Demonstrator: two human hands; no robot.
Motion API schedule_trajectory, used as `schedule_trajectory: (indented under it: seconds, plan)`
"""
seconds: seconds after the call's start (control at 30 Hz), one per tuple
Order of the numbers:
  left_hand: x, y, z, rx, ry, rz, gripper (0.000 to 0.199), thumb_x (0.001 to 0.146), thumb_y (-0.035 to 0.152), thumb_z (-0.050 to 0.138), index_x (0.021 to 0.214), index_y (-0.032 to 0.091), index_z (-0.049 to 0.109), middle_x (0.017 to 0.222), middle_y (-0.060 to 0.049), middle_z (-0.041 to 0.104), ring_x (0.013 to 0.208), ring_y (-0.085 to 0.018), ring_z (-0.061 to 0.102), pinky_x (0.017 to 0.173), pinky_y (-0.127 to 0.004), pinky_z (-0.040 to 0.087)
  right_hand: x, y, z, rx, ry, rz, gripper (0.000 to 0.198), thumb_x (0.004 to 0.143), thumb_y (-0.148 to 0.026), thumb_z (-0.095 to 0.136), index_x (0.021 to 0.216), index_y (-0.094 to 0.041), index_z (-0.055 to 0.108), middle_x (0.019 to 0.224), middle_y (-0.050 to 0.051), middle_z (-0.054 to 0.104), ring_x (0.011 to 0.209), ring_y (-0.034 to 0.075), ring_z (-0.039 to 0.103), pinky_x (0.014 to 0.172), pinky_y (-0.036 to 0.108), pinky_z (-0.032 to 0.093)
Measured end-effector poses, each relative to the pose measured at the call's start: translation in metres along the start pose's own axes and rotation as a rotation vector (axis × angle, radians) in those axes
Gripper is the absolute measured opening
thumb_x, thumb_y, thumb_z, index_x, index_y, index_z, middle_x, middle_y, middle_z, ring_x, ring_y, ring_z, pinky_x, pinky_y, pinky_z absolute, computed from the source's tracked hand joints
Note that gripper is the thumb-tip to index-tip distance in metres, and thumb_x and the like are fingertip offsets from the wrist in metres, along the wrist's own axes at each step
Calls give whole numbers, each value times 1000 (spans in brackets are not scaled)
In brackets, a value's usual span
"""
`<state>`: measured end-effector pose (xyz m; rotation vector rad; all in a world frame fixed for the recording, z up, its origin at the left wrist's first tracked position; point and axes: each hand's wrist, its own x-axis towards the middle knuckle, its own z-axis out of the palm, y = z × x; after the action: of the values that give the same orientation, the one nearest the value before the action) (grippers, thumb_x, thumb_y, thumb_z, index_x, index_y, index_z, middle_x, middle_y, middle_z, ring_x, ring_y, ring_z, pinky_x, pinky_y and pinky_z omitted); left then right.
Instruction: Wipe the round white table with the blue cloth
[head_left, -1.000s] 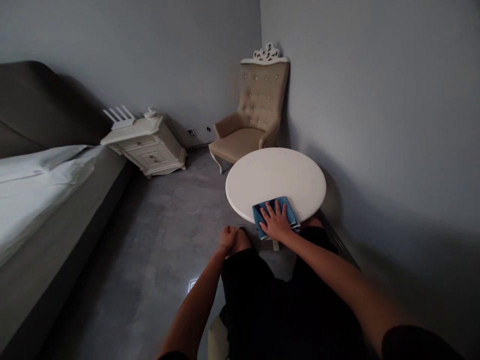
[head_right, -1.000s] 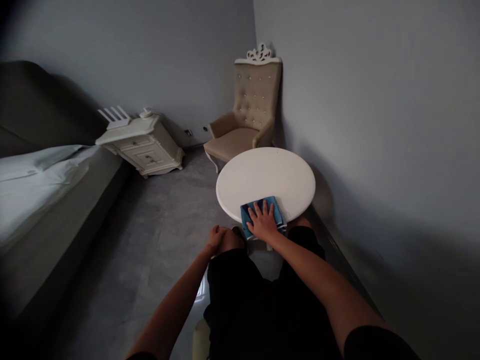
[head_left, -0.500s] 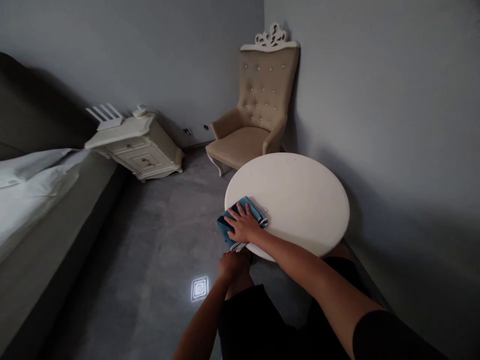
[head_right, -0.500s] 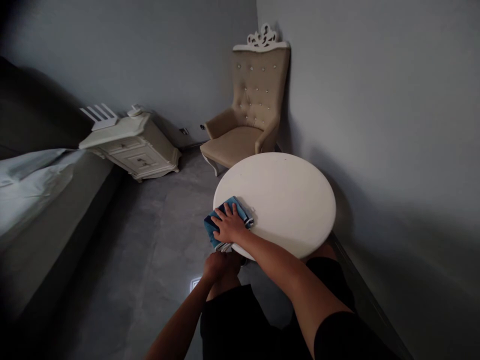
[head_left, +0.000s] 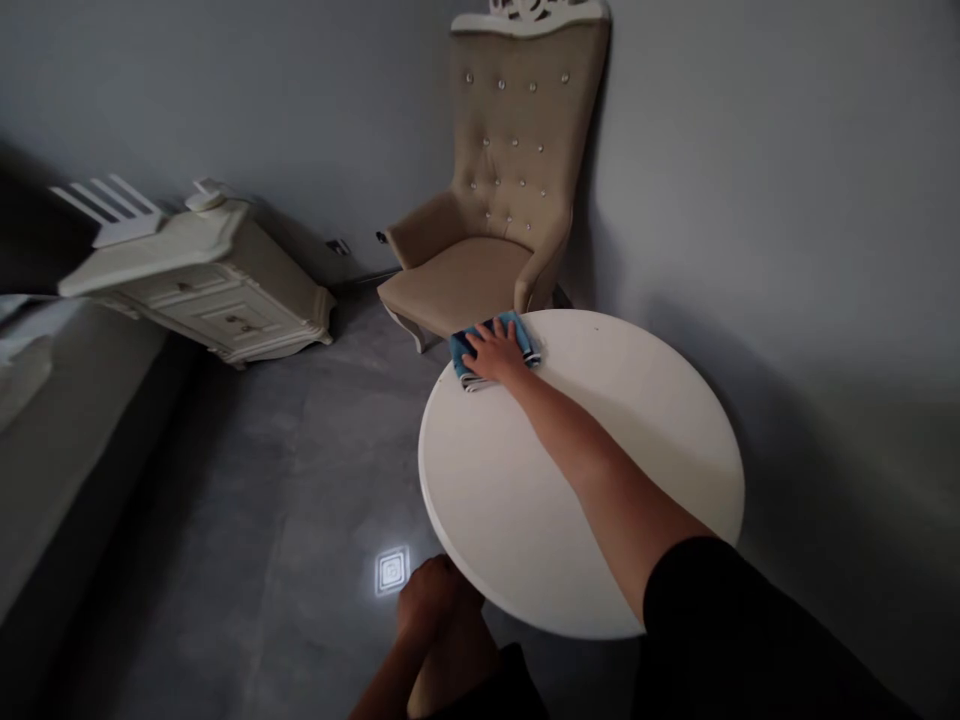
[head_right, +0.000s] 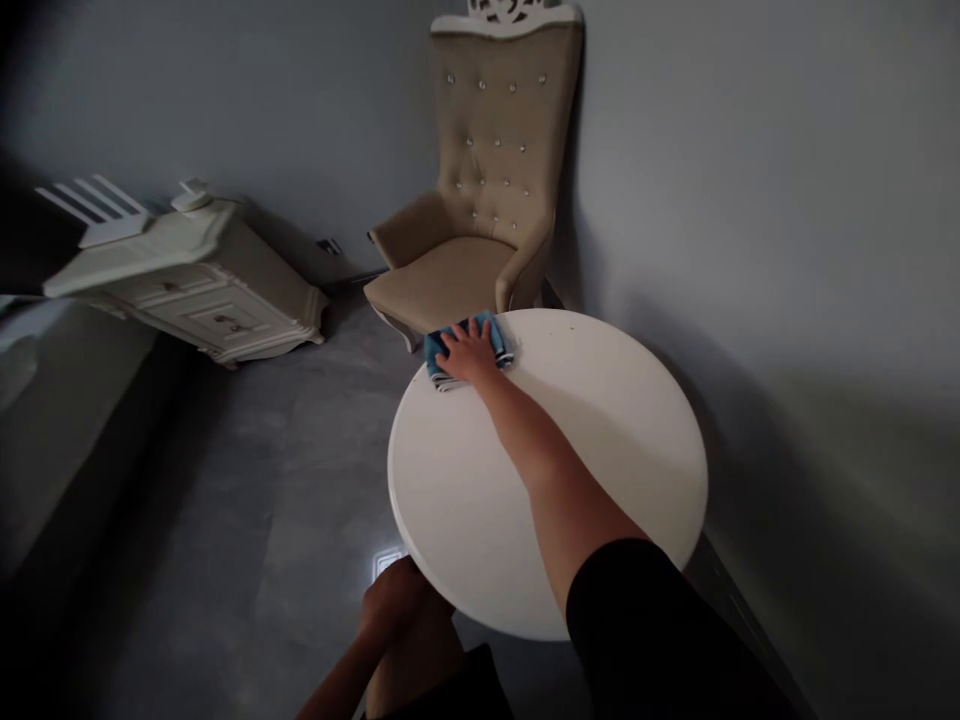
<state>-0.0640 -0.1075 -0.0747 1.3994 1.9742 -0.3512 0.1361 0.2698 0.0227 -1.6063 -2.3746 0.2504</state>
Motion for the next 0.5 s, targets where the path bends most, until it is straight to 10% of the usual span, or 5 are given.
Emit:
schedule_trajectory:
  seconds: [0.23,0.5]
  plan:
    - [5,7,-2,44,-19,32,51,109,53,49,130,24,84,146,-20,79,136,-45,74,102,-49,60,-13,147,-62,-121,40,304,75,115,-63,35,177,-21,46,184,15,37,166,49,28,135,81,11]
    - [-5,24,4,-5,59,36,51,103,62,58,125,25,85,138,-22,82,135,-48,74,102,-51,60,-171,245,-113,-227,10,583,79,116,-65,28,182,-21,33,186,24,29,159,50,41,125,77,37]
